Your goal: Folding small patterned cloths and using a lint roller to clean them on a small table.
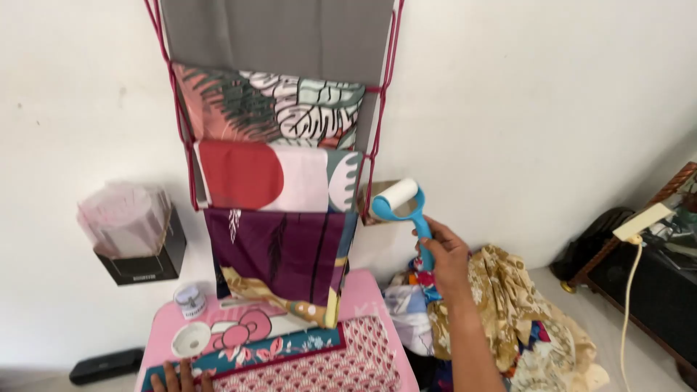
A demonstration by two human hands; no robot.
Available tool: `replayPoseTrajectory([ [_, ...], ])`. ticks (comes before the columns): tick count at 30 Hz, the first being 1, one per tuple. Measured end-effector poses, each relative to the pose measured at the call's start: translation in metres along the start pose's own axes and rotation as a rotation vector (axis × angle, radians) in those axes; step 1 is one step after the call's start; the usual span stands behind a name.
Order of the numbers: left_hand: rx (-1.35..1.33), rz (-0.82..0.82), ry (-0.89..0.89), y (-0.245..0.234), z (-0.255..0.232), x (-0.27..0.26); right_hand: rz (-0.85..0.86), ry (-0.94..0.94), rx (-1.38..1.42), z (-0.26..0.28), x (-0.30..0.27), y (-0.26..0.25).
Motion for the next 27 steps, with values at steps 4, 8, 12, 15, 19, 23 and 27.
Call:
replayPoseTrajectory([
  [4,0.109,-0.045,0.108,0.019,0.005,-0.008,-0.117,0.047,-0.053,-0.02,0.004,0.011],
  [8,0.103,0.184,0.048,0.034,0.003,-0.021,-0.127,0.057,-0.153,-0.024,0.007,0.025],
  [12,0.152,0.561,-0.748,0.035,0.002,-0.043,-0.131,0.053,-0.181,-0.027,0.007,0.03],
  [15,0.362,0.917,-0.701,0.012,0.005,-0.031,-0.12,0.046,-0.192,-0.029,0.003,0.031],
  [19,-0.099,1.079,-0.783,-0.021,0.018,0.002,-0.097,0.108,-0.306,-0.031,-0.006,0.026],
  [23,-0.204,0.945,-0.752,-0.049,0.025,0.031,-0.11,-0.105,-0.42,-0.024,-0.022,0.011],
  [27,-0.278,0.825,-0.64,-0.075,0.037,0.041,-0.296,-0.515,-0.592,0.026,-0.072,-0.004],
])
Point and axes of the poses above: each hand's wrist, its own x-axis towards the middle knuckle, its own y-axis out of the palm, z = x × y, the point moved 6 cm from there along x, towards the middle knuckle, and after that the axes turned 4 degrees about x, right-handed, at the moved point
